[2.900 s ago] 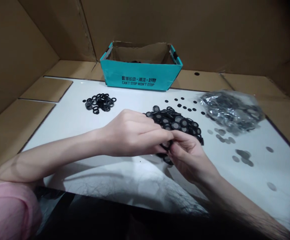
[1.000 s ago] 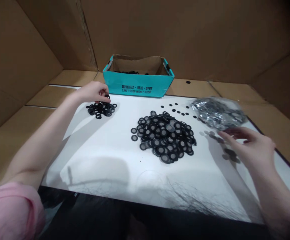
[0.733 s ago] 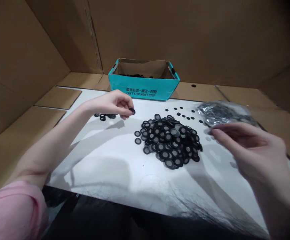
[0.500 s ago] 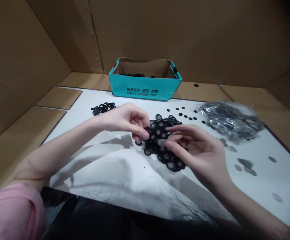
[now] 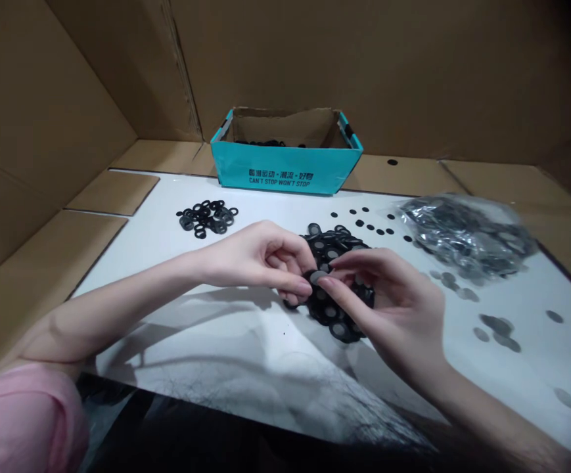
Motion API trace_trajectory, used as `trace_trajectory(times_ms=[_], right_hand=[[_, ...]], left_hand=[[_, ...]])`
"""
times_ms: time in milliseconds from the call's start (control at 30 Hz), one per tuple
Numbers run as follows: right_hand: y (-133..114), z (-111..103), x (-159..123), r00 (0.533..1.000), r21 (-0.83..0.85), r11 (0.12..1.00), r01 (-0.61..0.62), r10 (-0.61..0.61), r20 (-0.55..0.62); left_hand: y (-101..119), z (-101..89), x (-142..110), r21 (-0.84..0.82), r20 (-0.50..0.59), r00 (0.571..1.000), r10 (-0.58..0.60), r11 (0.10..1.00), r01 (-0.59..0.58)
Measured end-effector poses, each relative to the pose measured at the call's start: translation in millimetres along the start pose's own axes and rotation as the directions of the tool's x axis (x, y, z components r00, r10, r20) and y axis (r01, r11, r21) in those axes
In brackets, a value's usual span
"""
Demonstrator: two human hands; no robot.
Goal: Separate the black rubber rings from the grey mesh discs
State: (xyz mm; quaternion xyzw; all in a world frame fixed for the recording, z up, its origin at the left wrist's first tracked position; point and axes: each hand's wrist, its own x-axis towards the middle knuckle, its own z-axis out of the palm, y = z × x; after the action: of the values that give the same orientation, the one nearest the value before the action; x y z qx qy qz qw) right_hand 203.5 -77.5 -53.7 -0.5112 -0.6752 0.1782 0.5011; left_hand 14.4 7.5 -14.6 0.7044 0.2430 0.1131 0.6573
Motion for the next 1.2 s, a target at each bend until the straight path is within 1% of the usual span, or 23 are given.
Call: trace_trajectory(times_ms=[67,133,233,300,467,600,767,900,1000,1100,1200], right_hand=[[-0.7,0.0,2.1,0.994,-0.065,0.995,0.076,-0.071,0.078],[-2.2,0.2,3.9,0.978,-0.093,0.982,0.163,-0.149,0.143],[-3.8,0.6,4.8,0.961,-0.078,0.972,0.22,-0.202,0.186],[-3.7,0.5,4.6,0.958,-0.058,0.974,0.218,-0.202,0.205],[-2.1,-1.5,3.4,0.955,0.005,0.983,0.185,-0.181,0.236],[-2.5,-3.1,3.4,0.964,0.103,0.986,0.132,-0.152,0.217],[-3.4,-3.4,3.0,0.968,0.166,0.98,0.105,-0.139,0.211],[-3.8,-2.9,2.3,0.964,0.158,0.978,0.137,-0.168,0.206],[-4.3,-2.1,1.7,0.959,0.149,0.972,0.18,-0.208,0.194],[-4.6,-1.2,1.1,0.95,0.128,0.965,0.227,-0.249,0.191],[-3.6,-1.0,1.5,0.931,0.064,0.961,0.269,-0.276,0.238]], left_hand=[[-0.6,1.4,0.0,0.004,-0.006,1.0,0.02,1.0,-0.02],[-1.0,3.3,0.1,-0.003,-0.011,1.0,0.025,1.0,-0.025],[-1.1,6.9,1.0,-0.048,-0.027,0.999,0.027,0.998,-0.028],[-1.2,9.4,1.7,-0.069,-0.042,0.998,0.045,0.996,-0.048],[-1.2,12.9,1.1,-0.018,-0.059,0.996,0.066,0.998,-0.067],[0.6,12.6,-0.9,0.013,-0.036,0.996,0.075,0.997,-0.075],[3.5,8.9,-2.3,-0.012,0.019,0.999,0.035,0.999,-0.035],[7.1,4.8,-1.5,0.005,0.101,0.995,-0.017,1.0,0.017],[10.7,2.8,-0.4,0.026,0.125,0.992,-0.031,0.999,0.028],[12.5,1.5,0.0,0.056,0.148,0.989,-0.025,0.998,0.016],[12.0,0.5,-0.7,0.13,0.131,0.991,0.003,0.991,-0.02]])
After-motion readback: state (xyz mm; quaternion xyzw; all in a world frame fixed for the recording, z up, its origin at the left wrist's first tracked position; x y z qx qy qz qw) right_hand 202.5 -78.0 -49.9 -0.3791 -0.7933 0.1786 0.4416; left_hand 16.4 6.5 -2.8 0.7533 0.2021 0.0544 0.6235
